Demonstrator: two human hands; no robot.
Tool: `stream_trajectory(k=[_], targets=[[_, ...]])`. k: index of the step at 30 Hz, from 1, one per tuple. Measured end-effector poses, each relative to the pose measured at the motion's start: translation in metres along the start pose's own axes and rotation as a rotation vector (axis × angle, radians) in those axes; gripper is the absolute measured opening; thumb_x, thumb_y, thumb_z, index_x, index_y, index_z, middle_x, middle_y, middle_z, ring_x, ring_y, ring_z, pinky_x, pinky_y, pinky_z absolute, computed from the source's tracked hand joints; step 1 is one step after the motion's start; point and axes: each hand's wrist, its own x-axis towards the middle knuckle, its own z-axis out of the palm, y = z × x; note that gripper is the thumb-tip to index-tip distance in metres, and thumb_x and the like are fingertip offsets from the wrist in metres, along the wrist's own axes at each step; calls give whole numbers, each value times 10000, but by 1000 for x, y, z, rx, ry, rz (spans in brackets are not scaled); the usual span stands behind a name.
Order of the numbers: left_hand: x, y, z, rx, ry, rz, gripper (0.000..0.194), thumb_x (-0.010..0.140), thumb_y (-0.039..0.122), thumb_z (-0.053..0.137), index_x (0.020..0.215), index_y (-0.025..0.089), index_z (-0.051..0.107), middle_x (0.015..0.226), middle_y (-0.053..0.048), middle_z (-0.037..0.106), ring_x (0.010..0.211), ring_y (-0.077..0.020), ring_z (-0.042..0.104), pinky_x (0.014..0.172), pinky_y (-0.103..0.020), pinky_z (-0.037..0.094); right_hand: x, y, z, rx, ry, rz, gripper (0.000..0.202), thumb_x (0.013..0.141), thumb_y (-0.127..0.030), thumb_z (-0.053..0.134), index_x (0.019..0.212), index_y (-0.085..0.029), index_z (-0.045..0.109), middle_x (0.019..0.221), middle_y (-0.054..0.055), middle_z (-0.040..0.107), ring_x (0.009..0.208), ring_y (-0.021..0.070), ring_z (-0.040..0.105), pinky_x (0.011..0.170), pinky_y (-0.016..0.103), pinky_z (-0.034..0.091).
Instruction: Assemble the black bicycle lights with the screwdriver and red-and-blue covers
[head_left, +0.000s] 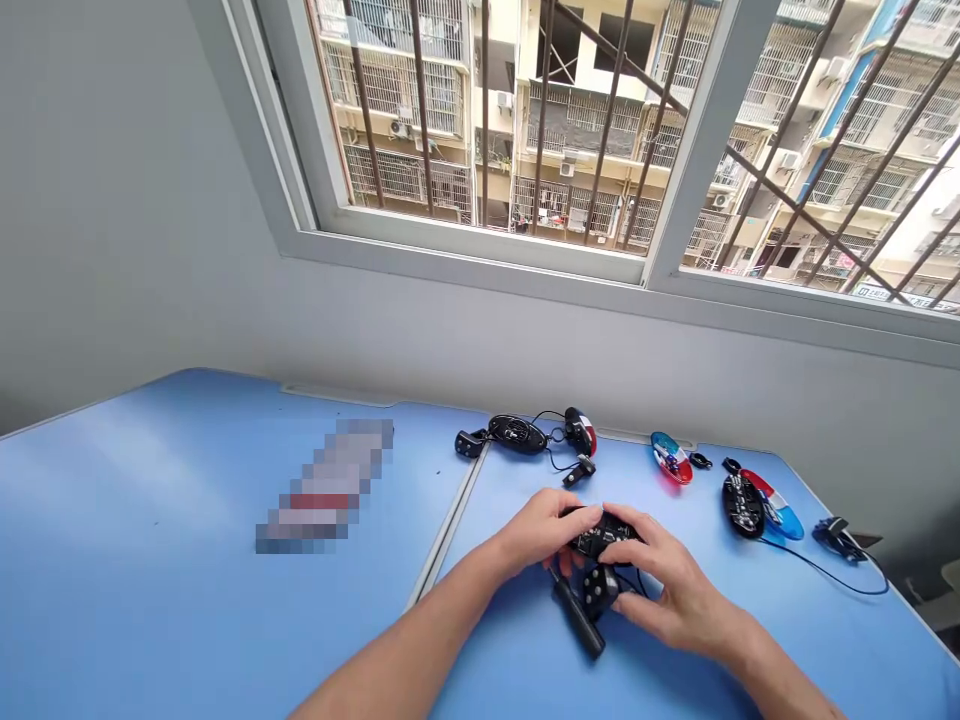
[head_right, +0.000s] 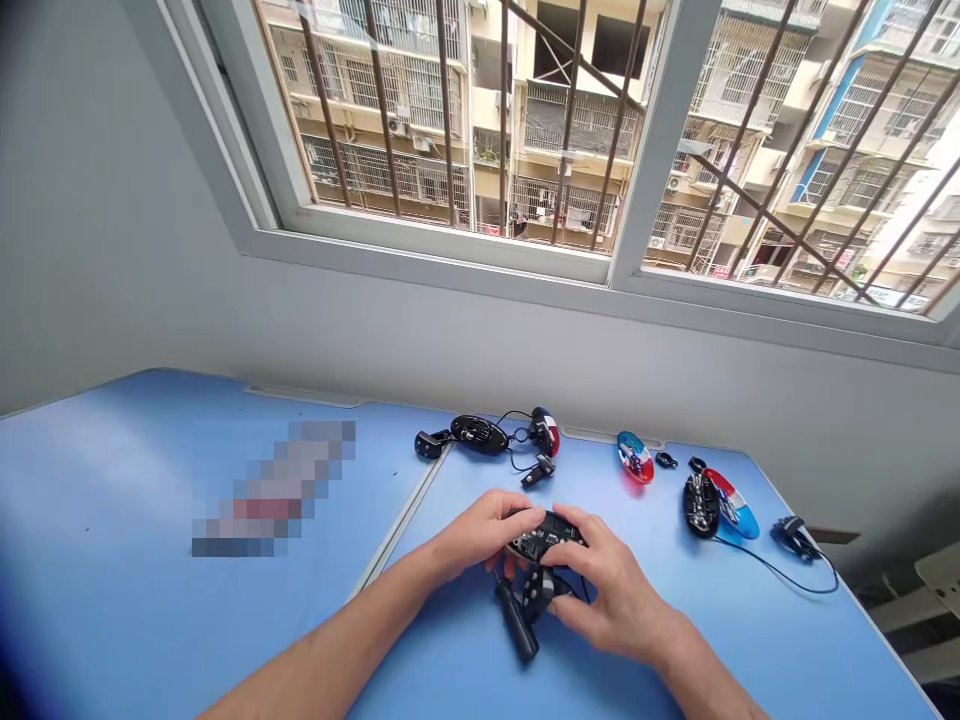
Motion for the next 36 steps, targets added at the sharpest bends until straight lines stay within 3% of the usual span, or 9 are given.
stream_trajectory(k=[6, 10, 15, 19, 26, 31, 36], targets=[[1, -4, 1, 92, 30, 26, 281, 816, 442, 509, 787, 173, 586, 546, 25, 575, 453, -154, 571, 364, -198, 331, -3, 2, 5, -39, 14, 20, 449, 673, -52, 583, 1064, -271, 608, 1343, 94, 514, 1152, 260, 564, 929, 401, 509], [2, -7, 1, 163, 85, 97, 241, 766, 340, 555, 927, 171, 614, 656, 27, 574, 584, -163, 591, 486, -222, 423, -4, 5, 4, -61, 11, 69, 415, 684, -67, 590, 1044, -271, 615, 1301, 93, 549, 1123, 259, 583, 892, 387, 527], [2, -11, -1, 261, 157, 194, 432, 638, 180, 588, 1069, 170, 617, 938, -33, 597, 791, -197, 562, 661, -269, 460, -7, 11, 0, -87, 1, 158, 320, 737, -145, 631, 1033, -268, 624, 1256, 100, 581, 1086, 262, 598, 847, 394, 544], [-1, -11, -2, 392, 88, 307, 524, 601, 92, 550, 1110, 200, 610, 1017, -45, 591, 856, -212, 566, 673, -266, 473, -7, 13, 0, -105, 33, 224, 245, 750, -182, 649, 982, -261, 641, 1233, 103, 602, 1154, 290, 559, 848, 419, 539], [3, -14, -2, 535, 99, 401, 447, 654, 94, 578, 1088, 198, 592, 1064, -68, 617, 911, -228, 570, 740, -299, 467, -3, 10, -2, -144, 42, 289, 302, 685, -139, 706, 958, -264, 674, 1268, 101, 581, 1199, 299, 524, 915, 454, 495], [11, -22, -4, 558, 88, 415, 216, 780, 183, 553, 977, 203, 637, 968, -55, 654, 881, -225, 583, 757, -311, 470, 0, 5, -13, -227, 93, 301, 336, 688, -166, 736, 1008, -248, 673, 1308, 123, 555, 1223, 307, 499, 936, 463, 466], [16, -29, -7, 561, 96, 462, 249, 798, 194, 568, 1032, 225, 645, 1027, -39, 689, 948, -231, 601, 843, -331, 475, 1, 0, -22, -356, 161, 263, 272, 730, -216, 693, 997, -243, 646, 1197, 112, 643, 1032, 285, 596, 858, 463, 468]])
